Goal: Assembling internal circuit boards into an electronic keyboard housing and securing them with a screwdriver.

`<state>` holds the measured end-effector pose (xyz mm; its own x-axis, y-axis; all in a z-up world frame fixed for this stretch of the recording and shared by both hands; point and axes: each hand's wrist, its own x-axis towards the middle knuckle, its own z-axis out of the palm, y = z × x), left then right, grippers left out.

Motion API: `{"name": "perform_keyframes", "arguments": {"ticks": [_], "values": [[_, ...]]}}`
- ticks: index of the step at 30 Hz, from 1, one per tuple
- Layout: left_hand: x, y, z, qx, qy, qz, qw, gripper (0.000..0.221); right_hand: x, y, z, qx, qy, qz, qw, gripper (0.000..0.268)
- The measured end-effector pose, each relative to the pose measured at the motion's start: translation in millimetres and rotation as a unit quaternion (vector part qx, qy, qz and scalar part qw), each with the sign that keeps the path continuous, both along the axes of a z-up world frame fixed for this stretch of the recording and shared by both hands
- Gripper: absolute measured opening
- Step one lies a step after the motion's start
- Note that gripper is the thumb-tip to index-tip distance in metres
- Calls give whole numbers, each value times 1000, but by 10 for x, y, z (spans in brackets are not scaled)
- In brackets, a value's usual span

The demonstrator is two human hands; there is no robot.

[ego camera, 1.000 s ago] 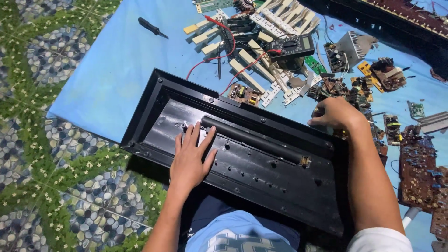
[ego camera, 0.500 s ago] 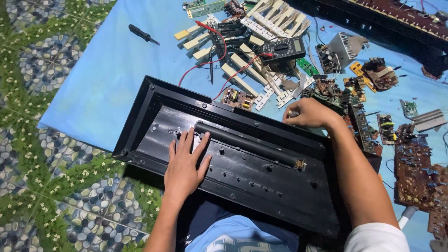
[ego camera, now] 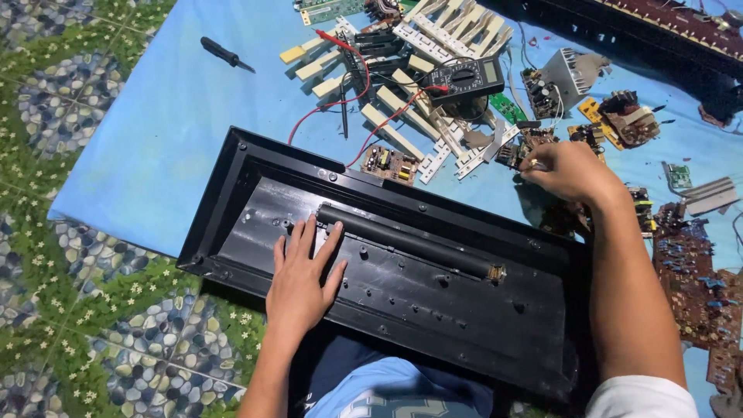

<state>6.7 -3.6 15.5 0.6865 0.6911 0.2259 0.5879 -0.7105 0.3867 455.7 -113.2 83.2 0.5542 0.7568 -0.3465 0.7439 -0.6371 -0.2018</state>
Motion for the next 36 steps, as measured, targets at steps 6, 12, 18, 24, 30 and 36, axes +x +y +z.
{"name": "perform_keyframes", "arguments": {"ticks": [6, 12, 18, 24, 30, 36], "values": [[1, 15, -56, 6, 16, -5, 1000, 61, -87, -91, 74, -53, -29, 3, 998, 24], [23, 0, 19, 11, -2, -4, 1000, 61, -71, -184, -195, 80, -142, 61, 985, 21], [37, -3, 63, 11, -9, -5, 1000, 61, -140, -157, -279, 8, -206, 46, 978, 29], [33, -1, 50, -2, -10, 2, 1000, 59, -36, -192, -521, 12, -300, 141, 943, 43], [-55, -111, 168, -16, -119, 9, 993, 48, -77, -246, -484, 41, -293, 170, 940, 33], [-359, -174, 114, -17, -238, 71, 969, 38, 30, -300, -578, -14, -293, 138, 946, 32]]}}
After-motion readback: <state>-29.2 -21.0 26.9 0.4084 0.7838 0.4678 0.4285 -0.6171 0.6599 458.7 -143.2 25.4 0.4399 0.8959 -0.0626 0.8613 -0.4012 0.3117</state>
